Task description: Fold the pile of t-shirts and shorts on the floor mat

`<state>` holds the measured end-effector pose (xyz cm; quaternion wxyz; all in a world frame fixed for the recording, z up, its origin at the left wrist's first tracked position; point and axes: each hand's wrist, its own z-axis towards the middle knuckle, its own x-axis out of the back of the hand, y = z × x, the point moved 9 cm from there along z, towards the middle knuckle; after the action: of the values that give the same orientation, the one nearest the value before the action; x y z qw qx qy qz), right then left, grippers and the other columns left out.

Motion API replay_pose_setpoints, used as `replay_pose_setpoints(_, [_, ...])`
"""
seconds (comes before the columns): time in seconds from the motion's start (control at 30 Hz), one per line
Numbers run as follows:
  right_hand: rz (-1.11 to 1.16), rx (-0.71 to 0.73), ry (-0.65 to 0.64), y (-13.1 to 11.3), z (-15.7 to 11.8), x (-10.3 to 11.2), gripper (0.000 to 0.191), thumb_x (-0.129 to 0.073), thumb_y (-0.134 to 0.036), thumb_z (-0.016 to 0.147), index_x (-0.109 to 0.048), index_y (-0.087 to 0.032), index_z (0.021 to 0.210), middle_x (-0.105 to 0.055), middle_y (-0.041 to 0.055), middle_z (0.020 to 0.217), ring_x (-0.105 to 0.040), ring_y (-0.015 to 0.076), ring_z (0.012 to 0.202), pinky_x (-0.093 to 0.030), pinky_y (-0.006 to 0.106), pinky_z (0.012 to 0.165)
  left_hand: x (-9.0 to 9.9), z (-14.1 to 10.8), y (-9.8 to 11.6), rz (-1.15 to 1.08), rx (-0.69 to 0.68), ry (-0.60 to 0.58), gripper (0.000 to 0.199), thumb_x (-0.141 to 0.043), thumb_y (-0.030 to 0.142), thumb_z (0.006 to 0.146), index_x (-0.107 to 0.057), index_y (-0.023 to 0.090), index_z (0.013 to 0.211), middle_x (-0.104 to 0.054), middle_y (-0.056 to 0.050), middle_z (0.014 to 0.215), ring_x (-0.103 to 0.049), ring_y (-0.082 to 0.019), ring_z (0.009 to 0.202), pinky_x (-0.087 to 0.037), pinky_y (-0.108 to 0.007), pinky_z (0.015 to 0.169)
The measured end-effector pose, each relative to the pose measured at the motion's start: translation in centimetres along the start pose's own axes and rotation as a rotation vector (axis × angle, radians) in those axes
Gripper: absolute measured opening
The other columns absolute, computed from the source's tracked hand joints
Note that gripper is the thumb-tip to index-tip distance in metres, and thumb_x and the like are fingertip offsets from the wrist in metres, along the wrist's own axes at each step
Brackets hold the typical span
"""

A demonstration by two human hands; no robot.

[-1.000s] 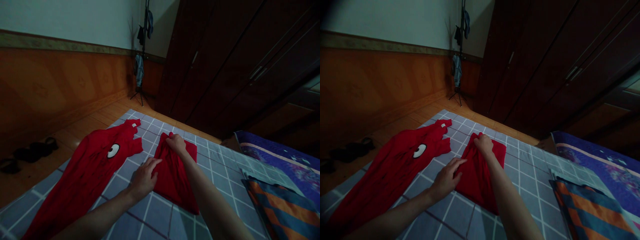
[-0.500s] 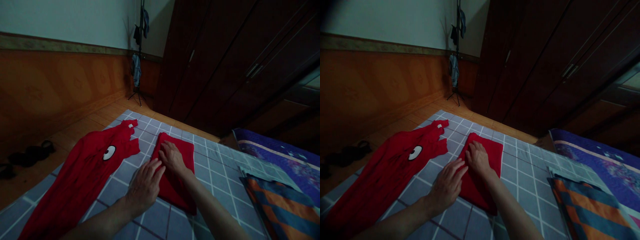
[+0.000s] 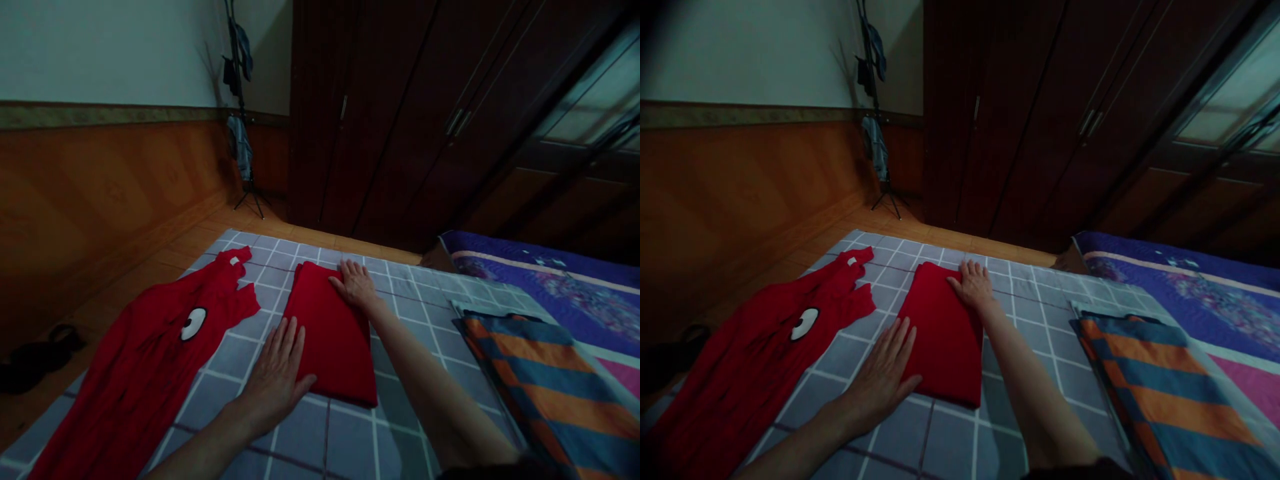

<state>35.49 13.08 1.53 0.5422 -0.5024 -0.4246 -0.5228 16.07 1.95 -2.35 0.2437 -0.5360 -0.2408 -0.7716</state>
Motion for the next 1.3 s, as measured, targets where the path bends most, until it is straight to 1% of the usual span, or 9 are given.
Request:
replay_pose_setpoints(0.2, [0.02,0.137,-0.023,-0.1,-6.3,-0.7,0.072,-0.038,-0.061,0.091,-0.032,-0.015,0.145,-0.025,0.0114,0.152,-0.017,0.0254,0.141,-0.013,0.042,0.114,-0.2,-0.3,0.0,0.04,-0.029,0.059,0.078,-0.049,0.048,0.089,-0.015,0.01,0.149,-0.02,-0.022,0.152,-0.017,-0.035,0.141,-0.031,-0.05,0.108])
replay_pose_setpoints(0.4, [0.012,-0.087,0.02,3.9,-9.9,0.1,0.073,-0.037,-0.054,0.093,-0.029,-0.002,0.144,-0.024,0.0229,0.149,-0.019,0.0337,0.139,-0.019,0.053,0.111,0.1,-0.4,0.2,0.091,-0.078,0.093,0.079,-0.042,0.051,0.092,-0.005,0.013,0.15,-0.019,-0.02,0.153,-0.021,-0.034,0.14,-0.034,-0.048,0.107])
replay_pose_setpoints(0.53, [0.12,0.165,-0.039,-1.6,-14.6,0.9,0.074,-0.04,-0.057,0.091,-0.029,-0.009,0.146,-0.016,0.0155,0.153,-0.01,0.0293,0.142,-0.014,0.047,0.114,-0.2,-0.5,0.0,0.111,-0.09,0.07,0.079,-0.041,0.05,0.093,-0.001,0.014,0.151,-0.016,-0.019,0.154,-0.019,-0.034,0.14,-0.034,-0.048,0.107])
replay_pose_setpoints(0.67, [0.231,0.411,-0.182,-6.1,-18.9,1.2,0.077,-0.049,-0.058,0.087,-0.03,-0.012,0.146,-0.023,0.0146,0.152,-0.018,0.0293,0.14,-0.02,0.046,0.114,-0.4,-0.5,-0.1,0.101,-0.097,0.03,0.081,-0.041,0.052,0.092,0.0,0.014,0.15,-0.015,-0.019,0.155,-0.019,-0.034,0.141,-0.033,-0.048,0.107])
replay_pose_setpoints(0.77, [0.134,0.371,-0.197,-5.5,-19.3,2.1,0.057,-0.057,-0.033,0.086,-0.045,-0.008,0.135,-0.043,0.0188,0.14,-0.039,0.0309,0.129,-0.033,0.045,0.106,-0.3,-0.4,0.0,0.093,-0.105,0.004,0.081,-0.041,0.053,0.092,0.0,0.014,0.15,-0.015,-0.02,0.154,-0.018,-0.035,0.141,-0.033,-0.048,0.107])
replay_pose_setpoints(0.87, [0.013,0.309,-0.2,-4.9,-19.0,2.6,0.029,-0.05,-0.011,0.083,-0.059,-0.009,0.11,-0.062,0.0158,0.111,-0.057,0.0279,0.102,-0.048,0.042,0.087,-0.1,-0.4,0.0,0.092,-0.103,-0.008,0.082,-0.041,0.053,0.092,0.001,0.014,0.15,-0.015,-0.02,0.154,-0.017,-0.035,0.141,-0.032,-0.049,0.108])
replay_pose_setpoints(1.1, [-0.198,0.193,-0.188,-5.3,-19.4,1.6,0.023,-0.045,-0.004,0.08,-0.057,-0.013,0.098,-0.058,0.0115,0.089,-0.056,0.0254,0.08,-0.049,0.034,0.061,0.1,-0.5,0.0,0.056,-0.091,-0.022,0.079,-0.039,0.053,0.093,0.0,0.015,0.151,-0.011,-0.017,0.156,-0.014,-0.034,0.142,-0.03,-0.048,0.109])
replay_pose_setpoints(1.2, [-0.225,0.198,-0.161,-5.0,-19.7,1.5,0.024,-0.045,-0.006,0.08,-0.056,-0.015,0.099,-0.057,0.0124,0.093,-0.055,0.0263,0.083,-0.048,0.036,0.062,0.0,-0.6,-0.1,0.045,-0.077,-0.015,0.08,-0.04,0.054,0.092,0.0,0.016,0.151,-0.008,-0.016,0.156,-0.013,-0.034,0.142,-0.029,-0.049,0.11])
replay_pose_setpoints(1.3, [-0.23,0.212,-0.108,-4.6,-20.0,1.8,0.029,-0.044,-0.006,0.081,-0.057,-0.014,0.106,-0.058,0.016,0.108,-0.054,0.0296,0.099,-0.048,0.042,0.075,0.0,-0.6,-0.2,0.052,-0.074,-0.027,0.082,-0.041,0.054,0.092,0.002,0.016,0.15,-0.008,-0.017,0.156,-0.013,-0.034,0.142,-0.029,-0.049,0.11])
